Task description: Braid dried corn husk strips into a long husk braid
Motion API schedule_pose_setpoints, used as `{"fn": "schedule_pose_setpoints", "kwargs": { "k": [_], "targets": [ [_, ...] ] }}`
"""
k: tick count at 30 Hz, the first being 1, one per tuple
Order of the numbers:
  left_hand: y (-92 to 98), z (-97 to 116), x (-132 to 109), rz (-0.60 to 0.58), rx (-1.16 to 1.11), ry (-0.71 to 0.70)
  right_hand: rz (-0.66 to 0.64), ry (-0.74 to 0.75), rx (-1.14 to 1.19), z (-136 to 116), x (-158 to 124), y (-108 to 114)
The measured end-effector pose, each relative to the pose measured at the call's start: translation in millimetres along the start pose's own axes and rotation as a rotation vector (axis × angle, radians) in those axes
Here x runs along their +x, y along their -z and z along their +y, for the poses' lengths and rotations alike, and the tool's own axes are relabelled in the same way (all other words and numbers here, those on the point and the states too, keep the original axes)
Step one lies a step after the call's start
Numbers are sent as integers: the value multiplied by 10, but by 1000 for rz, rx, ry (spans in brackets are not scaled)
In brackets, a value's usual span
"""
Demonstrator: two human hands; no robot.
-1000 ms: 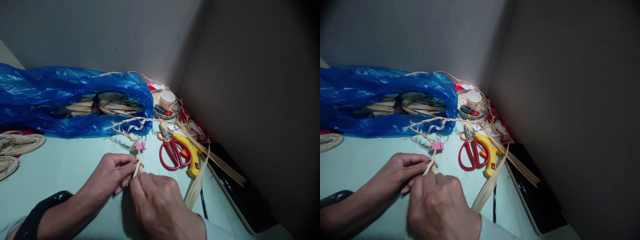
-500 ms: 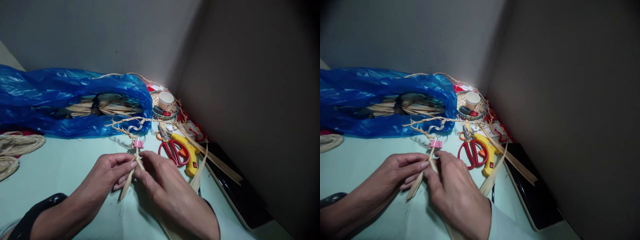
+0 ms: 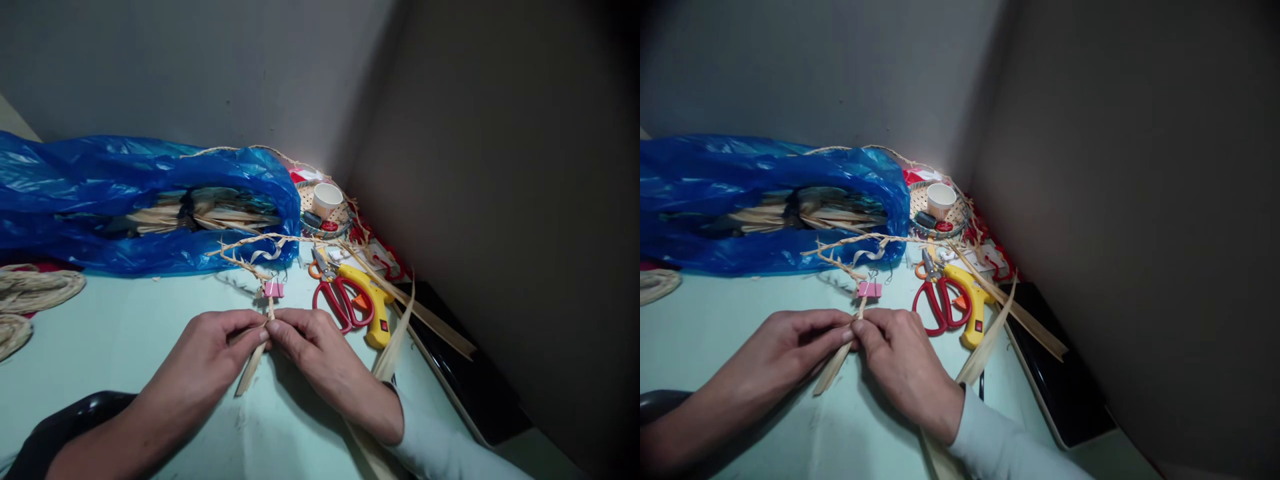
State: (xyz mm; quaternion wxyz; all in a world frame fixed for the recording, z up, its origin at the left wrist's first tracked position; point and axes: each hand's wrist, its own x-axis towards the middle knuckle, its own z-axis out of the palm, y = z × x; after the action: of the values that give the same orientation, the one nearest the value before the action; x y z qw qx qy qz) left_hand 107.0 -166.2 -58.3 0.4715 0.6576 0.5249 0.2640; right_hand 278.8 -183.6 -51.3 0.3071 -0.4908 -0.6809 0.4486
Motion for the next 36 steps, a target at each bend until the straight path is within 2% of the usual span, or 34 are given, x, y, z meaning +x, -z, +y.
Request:
{"fn": "schedule_pose_setpoints", "kwargs": {
  "k": [4,6,11,13,15,18,20,21,23,25,27,28,30,32,34,36],
  "targets": [
    [9,43,-63,-5,250,-96,74,-72,133,15,-1,-47],
    [14,58,-112,38,383,-238,90,-81,193,16,-6,-55],
    [-9,-4,-275,216,805,-753,110,-80,329,5,-4,-58],
    [-36,-49,-338,251,956,-862,112,-110,431,1,-5,-62],
    [-66,-82,-382,278,1070,-899,84,-161,556,-2,-13,-71],
    [-95,-99,-395,320,1147,-1024,15,-215,709,7,-36,-91],
    [-103,-89,-376,315,1114,-1155,17,-229,756,26,-50,-98],
    [-104,-78,-364,298,1051,-1177,29,-227,757,37,-54,-96],
    [-100,-43,-337,263,821,-1078,50,-210,728,54,-58,-83],
    [-86,3,-297,284,547,-802,55,-197,703,61,-60,-65],
    [-66,52,-230,286,297,-462,45,-200,714,61,-64,-58],
    [-59,72,-188,251,170,-301,34,-199,731,59,-67,-60],
    [-65,96,-98,80,-117,-44,-12,-183,755,53,-75,-72],
    [-93,87,-23,-86,-375,107,-64,-155,753,49,-82,-79],
    [-127,48,24,-147,-521,187,-98,-119,700,48,-87,-66],
    [-149,-2,45,-162,-571,220,-101,-60,572,48,-93,-36]
  ]
}}
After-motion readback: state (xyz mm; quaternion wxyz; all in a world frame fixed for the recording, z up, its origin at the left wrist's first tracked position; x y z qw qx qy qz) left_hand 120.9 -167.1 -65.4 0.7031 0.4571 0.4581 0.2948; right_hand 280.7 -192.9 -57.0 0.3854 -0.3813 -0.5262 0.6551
